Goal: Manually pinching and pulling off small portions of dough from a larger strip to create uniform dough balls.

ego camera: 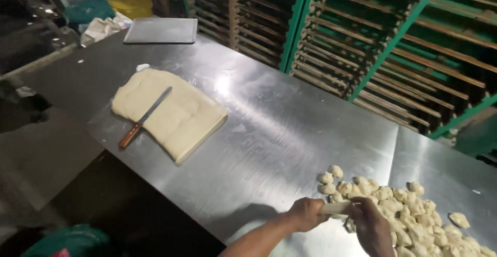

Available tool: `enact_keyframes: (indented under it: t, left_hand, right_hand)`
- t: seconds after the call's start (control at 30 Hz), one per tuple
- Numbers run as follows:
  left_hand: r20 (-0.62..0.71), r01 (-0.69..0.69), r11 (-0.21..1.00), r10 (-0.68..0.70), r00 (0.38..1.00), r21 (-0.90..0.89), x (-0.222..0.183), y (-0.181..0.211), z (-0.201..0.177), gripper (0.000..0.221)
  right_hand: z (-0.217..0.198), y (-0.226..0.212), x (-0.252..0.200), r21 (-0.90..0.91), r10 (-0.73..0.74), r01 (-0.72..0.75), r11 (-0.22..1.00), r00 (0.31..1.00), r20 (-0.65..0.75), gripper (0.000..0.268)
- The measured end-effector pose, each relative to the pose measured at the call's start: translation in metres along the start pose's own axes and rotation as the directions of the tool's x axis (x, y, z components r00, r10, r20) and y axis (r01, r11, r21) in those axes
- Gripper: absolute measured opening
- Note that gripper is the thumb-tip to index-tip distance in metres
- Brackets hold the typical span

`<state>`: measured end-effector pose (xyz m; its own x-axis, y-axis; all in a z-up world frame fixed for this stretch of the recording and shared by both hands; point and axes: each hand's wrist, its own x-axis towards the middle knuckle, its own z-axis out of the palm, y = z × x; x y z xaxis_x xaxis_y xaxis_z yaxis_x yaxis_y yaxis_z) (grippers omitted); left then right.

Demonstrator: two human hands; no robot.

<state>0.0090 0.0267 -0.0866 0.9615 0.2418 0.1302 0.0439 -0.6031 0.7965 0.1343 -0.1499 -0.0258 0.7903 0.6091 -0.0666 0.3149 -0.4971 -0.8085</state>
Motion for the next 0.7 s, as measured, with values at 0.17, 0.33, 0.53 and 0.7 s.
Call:
enact_keyframes:
  t: [0.17, 0.33, 0.53, 0.7]
  left_hand:
    - [0.122, -0.031, 0.993, 0.016, 0.992, 0.117, 0.018, 0.02, -0.003, 0.031]
    - [0.134, -0.17, 0.985, 0.167, 0.977, 0.012, 0.012, 0.049, -0.01, 0.022]
    - [0.277, -0.137, 0.971, 0.079, 0.958, 0.195, 0.017, 0.058, -0.035, 0.02]
    - [0.265, -0.163, 0.945, 0.086, 0.96, 0.282, 0.028, 0.058, -0.034, 0.025]
  right_hand:
    - [0.025, 0.005, 0.006, -0.076, -0.355, 0.346, 0.935, 0.912, -0.208, 0.026]
    - [0.061, 0.014, -0.008, 0.141, -0.023, 0.064, 0.988, 0.962, -0.271, 0.034]
    - [0.054, 0.062, 0.01, -0.28, 0.076, -0.187, 0.942, 0.929, -0.363, 0.032]
    - [0.052, 0.141, 0.036, -0.547, -0.196, 0.021, 0.837, 0.945, -0.263, 0.026]
